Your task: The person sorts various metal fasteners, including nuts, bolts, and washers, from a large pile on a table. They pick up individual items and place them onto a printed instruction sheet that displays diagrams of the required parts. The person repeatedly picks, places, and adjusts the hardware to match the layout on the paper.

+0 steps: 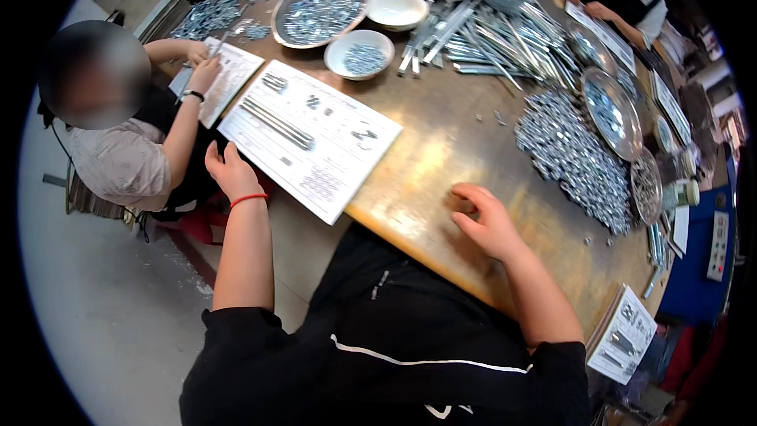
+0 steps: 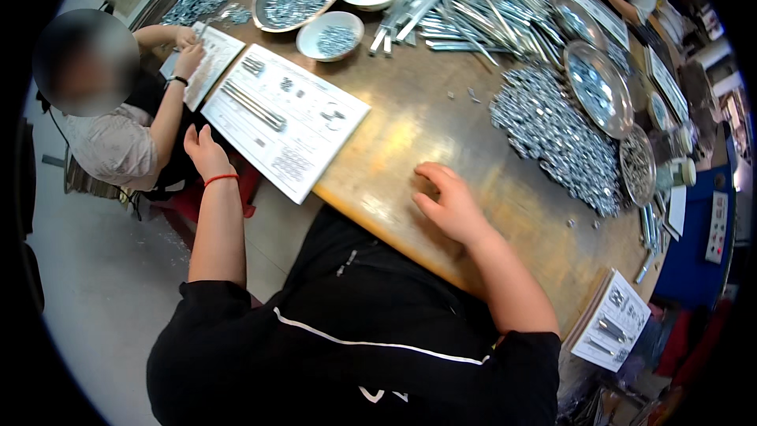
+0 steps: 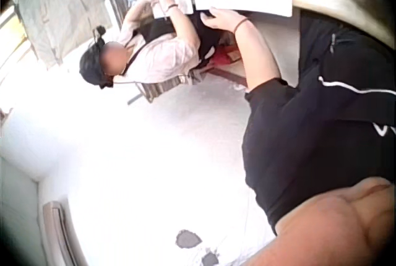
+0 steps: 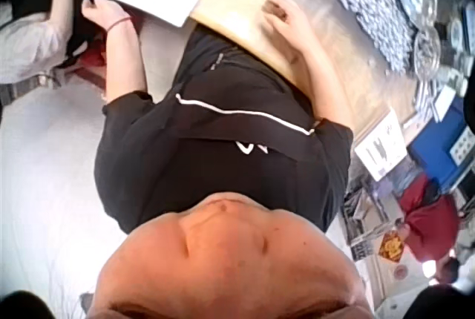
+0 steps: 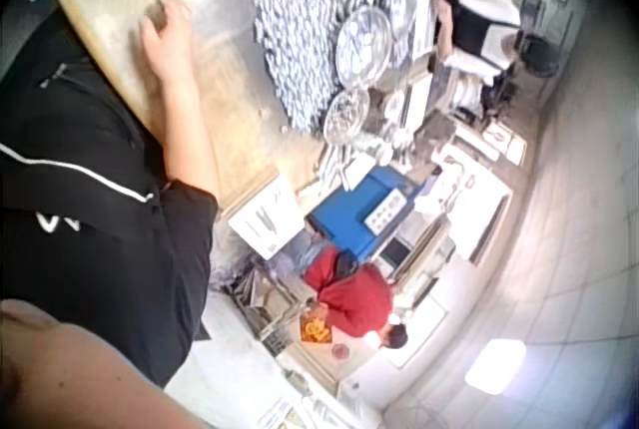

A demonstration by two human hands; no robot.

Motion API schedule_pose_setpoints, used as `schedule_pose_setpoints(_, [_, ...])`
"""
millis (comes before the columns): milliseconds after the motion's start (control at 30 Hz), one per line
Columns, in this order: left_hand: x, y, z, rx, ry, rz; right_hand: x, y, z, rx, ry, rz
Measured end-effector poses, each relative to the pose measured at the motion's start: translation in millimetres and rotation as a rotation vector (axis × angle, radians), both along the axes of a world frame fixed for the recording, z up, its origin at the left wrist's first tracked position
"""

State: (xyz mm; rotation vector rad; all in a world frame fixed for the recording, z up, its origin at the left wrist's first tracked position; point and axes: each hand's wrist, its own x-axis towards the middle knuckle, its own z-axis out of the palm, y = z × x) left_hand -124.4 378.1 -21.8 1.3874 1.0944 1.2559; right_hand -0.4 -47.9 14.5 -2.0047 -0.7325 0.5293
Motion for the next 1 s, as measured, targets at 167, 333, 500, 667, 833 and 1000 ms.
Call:
schedule_pose_setpoints(167, [-33, 138, -65, -0.519, -0.096, 0.039, 23, 142, -56, 0.124, -0.039, -0.059])
schedule_pose_setpoints(333, [-25, 185, -99, -0.406, 0.005, -0.206, 37, 180, -57, 0.046, -0.036, -0.157])
schedule_pose_setpoints(500, [-26, 161, -82, -0.396, 0.005, -0.298, 26, 161, -49, 0.028, 0.006, -0.236])
schedule_pose_setpoints(667, [-47, 85, -44, -0.455, 0.14, -0.534, 14, 99, -49, 0.011, -0.092, -0.369])
schedule_pose_setpoints(833, [-59, 5, -26, -0.448, 0.265, -0.788, 1, 12, -53, 0.053, -0.054, -0.639])
schedule_pose_setpoints(1000, [-55, -65, -8, -0.354, 0.484, -1.12, -3, -86, -69, 0.133, -0.061, -0.877])
